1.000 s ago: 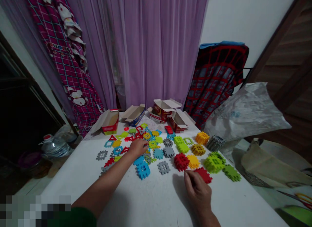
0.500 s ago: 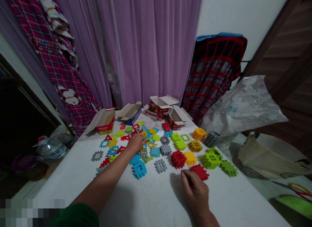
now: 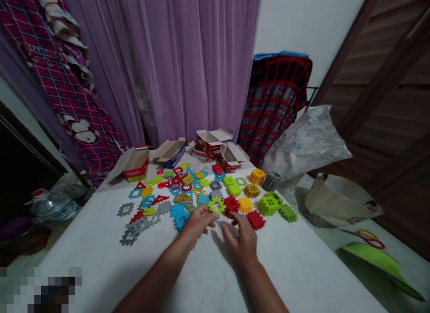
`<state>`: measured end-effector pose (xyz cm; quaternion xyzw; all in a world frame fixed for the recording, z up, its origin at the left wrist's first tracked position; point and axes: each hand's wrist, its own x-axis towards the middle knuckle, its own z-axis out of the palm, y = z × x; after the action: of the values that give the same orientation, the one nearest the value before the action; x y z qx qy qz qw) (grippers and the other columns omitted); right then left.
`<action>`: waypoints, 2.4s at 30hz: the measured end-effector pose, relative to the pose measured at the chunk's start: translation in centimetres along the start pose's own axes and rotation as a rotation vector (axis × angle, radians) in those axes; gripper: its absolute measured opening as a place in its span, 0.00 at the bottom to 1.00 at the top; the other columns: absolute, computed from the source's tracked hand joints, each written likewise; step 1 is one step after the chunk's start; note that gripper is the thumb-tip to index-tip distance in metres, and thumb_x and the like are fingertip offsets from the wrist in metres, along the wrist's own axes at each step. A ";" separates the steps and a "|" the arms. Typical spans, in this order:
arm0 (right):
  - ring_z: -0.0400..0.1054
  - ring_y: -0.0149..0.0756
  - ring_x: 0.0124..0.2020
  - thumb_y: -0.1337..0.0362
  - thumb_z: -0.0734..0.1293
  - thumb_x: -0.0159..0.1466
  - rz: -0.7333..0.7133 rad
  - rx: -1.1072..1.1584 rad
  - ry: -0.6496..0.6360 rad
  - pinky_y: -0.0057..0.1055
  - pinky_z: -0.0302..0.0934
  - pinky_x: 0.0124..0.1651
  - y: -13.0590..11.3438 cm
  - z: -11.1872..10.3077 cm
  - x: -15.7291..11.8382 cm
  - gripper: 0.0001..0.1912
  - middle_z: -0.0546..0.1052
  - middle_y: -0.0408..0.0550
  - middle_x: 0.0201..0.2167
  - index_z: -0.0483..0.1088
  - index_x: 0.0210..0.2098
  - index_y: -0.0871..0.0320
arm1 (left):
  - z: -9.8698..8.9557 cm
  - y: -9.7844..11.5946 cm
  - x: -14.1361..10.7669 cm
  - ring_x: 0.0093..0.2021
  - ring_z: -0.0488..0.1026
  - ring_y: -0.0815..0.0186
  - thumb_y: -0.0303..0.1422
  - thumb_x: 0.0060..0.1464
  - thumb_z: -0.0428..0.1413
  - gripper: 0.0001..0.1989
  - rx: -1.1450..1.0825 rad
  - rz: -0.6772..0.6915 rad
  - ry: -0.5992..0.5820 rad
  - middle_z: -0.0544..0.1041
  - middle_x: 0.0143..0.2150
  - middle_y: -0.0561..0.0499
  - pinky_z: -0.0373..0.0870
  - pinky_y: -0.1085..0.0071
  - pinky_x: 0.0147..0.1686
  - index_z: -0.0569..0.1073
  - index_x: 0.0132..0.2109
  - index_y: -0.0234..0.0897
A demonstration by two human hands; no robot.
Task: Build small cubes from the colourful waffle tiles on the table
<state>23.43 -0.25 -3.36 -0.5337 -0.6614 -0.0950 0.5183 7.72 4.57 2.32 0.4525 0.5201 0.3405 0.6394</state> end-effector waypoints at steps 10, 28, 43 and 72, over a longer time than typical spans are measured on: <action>0.72 0.37 0.34 0.57 0.67 0.63 0.046 -0.051 0.057 0.34 0.70 0.35 -0.2 -0.8 -0.6 0.16 0.78 0.51 0.37 0.70 0.48 0.57 | 1.9 -0.6 -0.8 0.29 0.73 0.70 0.51 0.40 0.61 0.22 0.032 0.065 -0.043 0.75 0.30 0.53 0.55 0.78 0.21 0.68 0.31 0.37; 0.68 0.36 0.30 0.39 0.65 0.56 0.597 -0.199 0.326 0.33 0.62 0.35 7.2 -5.3 1.8 0.28 0.75 0.48 0.31 0.72 0.38 0.58 | 3.5 -2.0 -1.7 0.28 0.73 0.68 0.52 0.45 0.60 0.27 0.066 0.189 -0.049 0.79 0.38 0.47 0.55 0.78 0.17 0.71 0.46 0.39; 0.66 0.42 0.38 0.36 0.61 0.58 0.537 -0.370 0.226 0.37 0.62 0.43 12.2 -5.5 1.5 0.30 0.74 0.54 0.36 0.72 0.36 0.58 | 2.0 -6.5 -0.7 0.18 0.65 0.73 0.56 0.44 0.58 0.26 0.051 0.189 0.064 0.72 0.26 0.54 0.53 0.76 0.16 0.73 0.39 0.36; 0.66 0.34 0.28 0.56 0.63 0.63 0.393 -0.258 0.380 0.27 0.60 0.26 10.0 -6.0 2.0 0.14 0.75 0.50 0.29 0.73 0.33 0.59 | -6.6 5.7 9.4 0.47 0.76 0.59 0.31 0.55 0.54 0.14 1.174 0.480 0.211 0.80 0.50 0.47 0.70 0.65 0.49 0.80 0.47 0.40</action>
<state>35.18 1.02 -3.35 -0.6856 -0.4192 -0.1740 0.5691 3.68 16.60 3.93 0.7951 0.5642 0.1755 0.1367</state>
